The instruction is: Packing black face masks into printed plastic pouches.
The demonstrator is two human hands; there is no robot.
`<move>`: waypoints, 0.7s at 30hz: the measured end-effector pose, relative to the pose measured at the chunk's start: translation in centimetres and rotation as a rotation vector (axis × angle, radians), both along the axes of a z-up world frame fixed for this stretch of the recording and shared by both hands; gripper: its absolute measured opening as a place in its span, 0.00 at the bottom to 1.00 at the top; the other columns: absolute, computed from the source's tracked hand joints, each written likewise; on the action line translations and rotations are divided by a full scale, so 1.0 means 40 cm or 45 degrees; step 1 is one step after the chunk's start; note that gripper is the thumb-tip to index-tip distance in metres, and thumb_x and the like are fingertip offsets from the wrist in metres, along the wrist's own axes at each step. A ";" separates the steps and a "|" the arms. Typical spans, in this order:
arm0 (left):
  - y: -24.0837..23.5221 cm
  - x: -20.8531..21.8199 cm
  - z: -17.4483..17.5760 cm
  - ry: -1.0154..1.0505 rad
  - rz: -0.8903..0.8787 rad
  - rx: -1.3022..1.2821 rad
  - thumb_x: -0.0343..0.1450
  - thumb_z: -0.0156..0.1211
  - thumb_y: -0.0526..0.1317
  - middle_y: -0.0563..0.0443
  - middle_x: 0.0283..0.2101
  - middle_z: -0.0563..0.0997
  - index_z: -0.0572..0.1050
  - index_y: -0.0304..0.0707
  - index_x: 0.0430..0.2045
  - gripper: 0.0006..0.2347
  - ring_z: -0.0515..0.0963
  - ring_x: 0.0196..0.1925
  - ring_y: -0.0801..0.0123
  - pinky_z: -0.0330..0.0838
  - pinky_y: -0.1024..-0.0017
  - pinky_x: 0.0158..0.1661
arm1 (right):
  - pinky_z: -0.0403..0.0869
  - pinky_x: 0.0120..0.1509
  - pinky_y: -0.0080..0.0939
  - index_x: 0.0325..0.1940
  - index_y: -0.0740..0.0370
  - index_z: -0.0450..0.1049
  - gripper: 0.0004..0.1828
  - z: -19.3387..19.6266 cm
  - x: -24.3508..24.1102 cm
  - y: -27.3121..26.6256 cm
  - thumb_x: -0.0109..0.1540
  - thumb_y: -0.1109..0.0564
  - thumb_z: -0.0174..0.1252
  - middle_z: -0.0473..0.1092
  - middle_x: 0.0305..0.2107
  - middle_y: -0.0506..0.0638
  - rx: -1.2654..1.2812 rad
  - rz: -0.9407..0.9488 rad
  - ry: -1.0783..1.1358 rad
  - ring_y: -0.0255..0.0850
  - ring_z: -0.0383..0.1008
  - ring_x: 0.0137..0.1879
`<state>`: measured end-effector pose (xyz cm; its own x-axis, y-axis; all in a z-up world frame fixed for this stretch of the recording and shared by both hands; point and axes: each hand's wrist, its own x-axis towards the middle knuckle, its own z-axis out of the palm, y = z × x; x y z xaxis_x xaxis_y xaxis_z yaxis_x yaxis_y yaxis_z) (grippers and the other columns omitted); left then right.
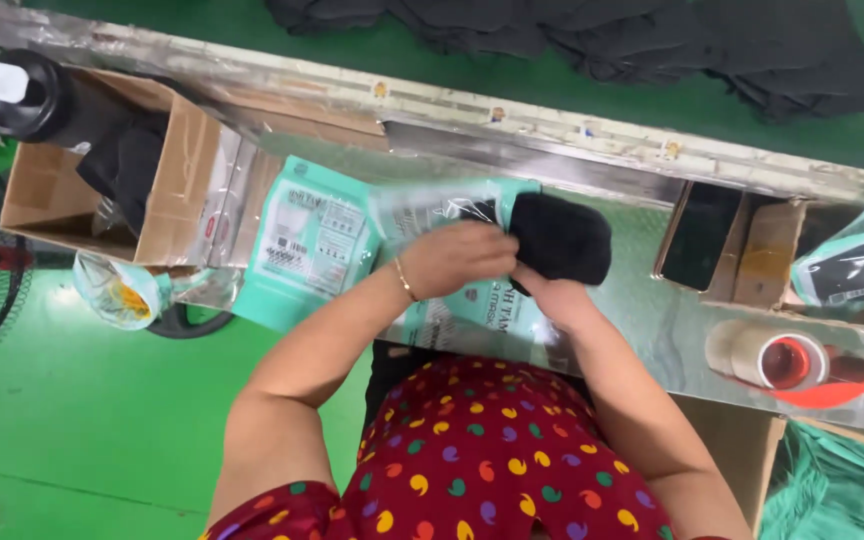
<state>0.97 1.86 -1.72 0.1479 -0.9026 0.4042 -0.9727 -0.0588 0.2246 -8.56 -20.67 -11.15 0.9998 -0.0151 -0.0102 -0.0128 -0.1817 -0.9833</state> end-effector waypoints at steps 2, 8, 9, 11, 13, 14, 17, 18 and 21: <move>-0.008 0.016 0.041 0.132 0.227 -0.224 0.67 0.64 0.40 0.48 0.56 0.76 0.74 0.43 0.46 0.14 0.74 0.58 0.56 0.70 0.61 0.58 | 0.71 0.63 0.41 0.61 0.66 0.72 0.21 0.108 0.005 -0.006 0.64 0.60 0.62 0.73 0.51 0.48 -0.054 0.081 -0.133 0.38 0.72 0.57; -0.003 0.021 -0.027 0.537 0.862 -0.463 0.71 0.65 0.43 0.49 0.43 0.81 0.78 0.38 0.37 0.09 0.76 0.53 0.53 0.67 0.57 0.53 | 0.72 0.58 0.37 0.60 0.62 0.74 0.17 0.046 -0.022 -0.040 0.69 0.53 0.57 0.74 0.48 0.47 0.320 -0.087 0.241 0.32 0.71 0.53; 0.000 0.032 -0.042 0.681 0.925 -0.496 0.77 0.61 0.41 0.51 0.40 0.82 0.79 0.40 0.35 0.05 0.78 0.53 0.56 0.69 0.59 0.55 | 0.71 0.57 0.36 0.59 0.61 0.75 0.17 0.101 -0.014 -0.022 0.68 0.52 0.59 0.74 0.48 0.47 0.415 -0.090 0.210 0.32 0.71 0.52; -0.013 0.006 0.019 0.643 0.948 -0.467 0.76 0.61 0.40 0.49 0.38 0.82 0.79 0.39 0.32 0.06 0.77 0.52 0.54 0.66 0.57 0.54 | 0.73 0.52 0.40 0.54 0.62 0.78 0.17 0.100 -0.021 -0.032 0.68 0.49 0.61 0.76 0.42 0.54 0.068 0.009 0.461 0.37 0.72 0.47; -0.045 -0.005 0.061 0.583 0.961 -0.446 0.74 0.61 0.39 0.48 0.36 0.82 0.80 0.38 0.29 0.06 0.77 0.52 0.53 0.64 0.55 0.53 | 0.74 0.48 0.44 0.50 0.62 0.81 0.17 0.121 -0.009 -0.017 0.67 0.46 0.62 0.79 0.35 0.60 -0.280 0.119 0.680 0.41 0.73 0.42; -0.068 -0.008 0.072 0.449 0.812 -0.403 0.70 0.59 0.37 0.50 0.34 0.83 0.80 0.42 0.28 0.04 0.77 0.50 0.53 0.63 0.53 0.50 | 0.74 0.49 0.45 0.47 0.60 0.82 0.14 0.142 0.004 0.004 0.61 0.50 0.64 0.78 0.38 0.59 -0.591 0.345 0.621 0.45 0.74 0.45; -0.102 -0.004 0.066 0.233 0.582 -0.266 0.65 0.58 0.37 0.48 0.34 0.82 0.79 0.44 0.26 0.03 0.77 0.48 0.51 0.63 0.51 0.48 | 0.74 0.52 0.47 0.44 0.59 0.81 0.13 0.102 0.013 0.001 0.56 0.56 0.66 0.76 0.43 0.59 -0.720 0.486 0.395 0.50 0.76 0.49; -0.107 0.000 0.057 0.140 0.516 -0.175 0.64 0.59 0.38 0.43 0.34 0.80 0.78 0.44 0.26 0.03 0.76 0.47 0.49 0.65 0.51 0.49 | 0.74 0.54 0.47 0.45 0.60 0.81 0.13 0.070 0.014 -0.012 0.56 0.58 0.66 0.75 0.45 0.60 -0.542 0.413 0.227 0.52 0.76 0.49; -0.072 0.087 0.021 0.274 0.984 -0.384 0.77 0.60 0.41 0.43 0.36 0.79 0.75 0.37 0.30 0.08 0.75 0.46 0.48 0.66 0.53 0.51 | 0.70 0.59 0.54 0.47 0.63 0.80 0.16 0.236 0.013 -0.038 0.55 0.60 0.70 0.70 0.53 0.61 -0.298 0.491 -0.336 0.58 0.71 0.58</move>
<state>4.44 -1.01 -0.88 0.7783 -0.3751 0.5035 -0.6185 -0.5961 0.5120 -8.06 -22.20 -1.72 0.9011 0.3834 0.2024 0.3413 -0.3394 -0.8765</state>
